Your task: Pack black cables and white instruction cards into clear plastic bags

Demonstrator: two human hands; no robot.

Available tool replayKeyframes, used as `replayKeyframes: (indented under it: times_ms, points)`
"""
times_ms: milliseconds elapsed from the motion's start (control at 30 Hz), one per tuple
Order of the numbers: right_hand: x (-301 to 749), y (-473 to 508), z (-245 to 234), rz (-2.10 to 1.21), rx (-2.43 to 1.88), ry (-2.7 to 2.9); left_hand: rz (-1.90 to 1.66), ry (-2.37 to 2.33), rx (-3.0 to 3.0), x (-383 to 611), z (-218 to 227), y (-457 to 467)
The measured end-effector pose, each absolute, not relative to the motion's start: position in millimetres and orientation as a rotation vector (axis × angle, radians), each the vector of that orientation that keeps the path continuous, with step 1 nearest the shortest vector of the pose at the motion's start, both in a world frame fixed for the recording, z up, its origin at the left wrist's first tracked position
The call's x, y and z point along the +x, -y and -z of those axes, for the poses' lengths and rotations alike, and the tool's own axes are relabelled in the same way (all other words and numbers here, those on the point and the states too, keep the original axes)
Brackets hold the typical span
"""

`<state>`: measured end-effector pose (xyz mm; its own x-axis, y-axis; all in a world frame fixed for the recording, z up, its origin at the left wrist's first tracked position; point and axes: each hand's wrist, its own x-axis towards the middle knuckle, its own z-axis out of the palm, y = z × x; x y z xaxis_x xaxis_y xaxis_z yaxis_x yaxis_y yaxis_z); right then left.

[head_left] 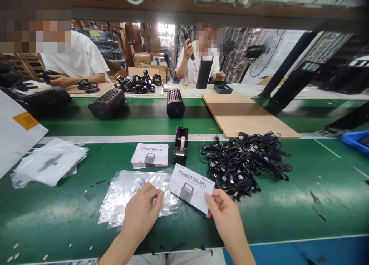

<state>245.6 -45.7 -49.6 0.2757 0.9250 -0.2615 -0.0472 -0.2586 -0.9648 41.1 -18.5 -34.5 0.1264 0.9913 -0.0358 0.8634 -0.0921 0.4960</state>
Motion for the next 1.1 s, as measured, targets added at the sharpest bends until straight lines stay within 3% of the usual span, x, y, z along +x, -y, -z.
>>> replayKeyframes:
  times_ms: [700,1100]
  points:
    - [238.1,59.1,38.1,-1.152,-1.566,0.846,-0.573,-1.749,2.137,40.7,45.8,24.5]
    - [250.3,70.3,39.4,-1.412,-1.700,0.900,-0.637,-1.688,2.266,34.9,59.4,27.5]
